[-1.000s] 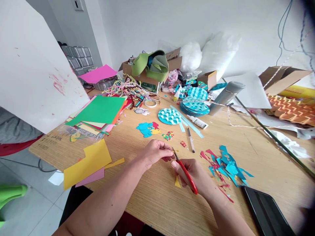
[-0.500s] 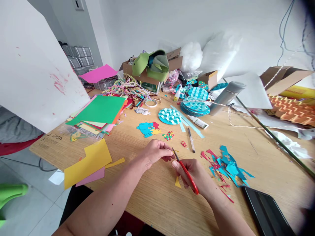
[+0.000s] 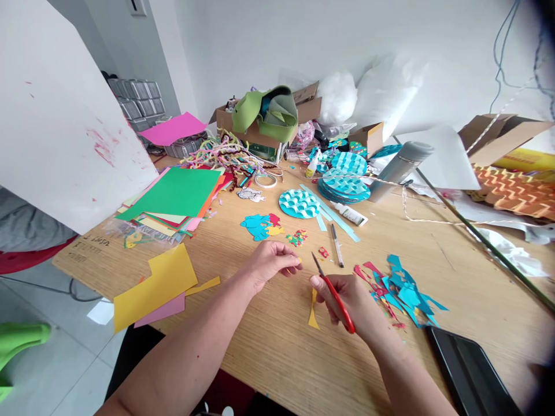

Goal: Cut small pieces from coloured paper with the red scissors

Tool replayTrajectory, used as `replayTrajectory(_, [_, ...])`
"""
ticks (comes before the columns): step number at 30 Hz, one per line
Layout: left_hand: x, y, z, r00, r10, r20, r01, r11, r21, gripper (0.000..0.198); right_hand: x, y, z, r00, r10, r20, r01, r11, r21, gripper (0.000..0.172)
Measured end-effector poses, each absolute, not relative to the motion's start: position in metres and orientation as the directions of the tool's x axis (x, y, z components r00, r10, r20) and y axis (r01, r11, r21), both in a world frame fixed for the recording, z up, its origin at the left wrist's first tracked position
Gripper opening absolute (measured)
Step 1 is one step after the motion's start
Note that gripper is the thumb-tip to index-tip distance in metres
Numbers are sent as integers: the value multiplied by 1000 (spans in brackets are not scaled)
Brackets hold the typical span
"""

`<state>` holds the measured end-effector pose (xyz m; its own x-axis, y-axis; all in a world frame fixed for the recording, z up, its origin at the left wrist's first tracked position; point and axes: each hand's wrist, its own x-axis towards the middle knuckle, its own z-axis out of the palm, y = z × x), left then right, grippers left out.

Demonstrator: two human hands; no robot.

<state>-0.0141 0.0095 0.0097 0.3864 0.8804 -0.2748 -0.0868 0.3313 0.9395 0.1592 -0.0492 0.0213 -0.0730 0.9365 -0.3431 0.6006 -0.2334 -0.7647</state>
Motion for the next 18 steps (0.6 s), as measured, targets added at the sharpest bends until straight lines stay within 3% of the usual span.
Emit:
replayTrajectory(2, [-16, 12, 7, 292, 921, -258, 65, 250, 966, 13, 163, -48, 25, -7, 946, -324, 584, -259, -769, 53])
replayTrajectory(4, [-18, 13, 4, 220, 956, -192, 329, 112, 938, 8, 167, -46, 27, 49, 955, -293, 573, -267, -774, 55])
replayTrajectory(7, [-19, 14, -3, 260, 965, -43, 639, -139, 757, 6, 171, -44, 30, 96, 964, -249, 566, -259, -783, 59])
replayTrajectory(10, [-20, 14, -9, 311, 950, 32, 717, -257, 648, 11, 172, -44, 31, 123, 966, -227, 549, -257, -795, 63])
replayTrajectory(18, [-25, 18, -10, 360, 933, 3, 740, -288, 608, 17, 170, -44, 33, 162, 960, -229, 518, -280, -808, 64])
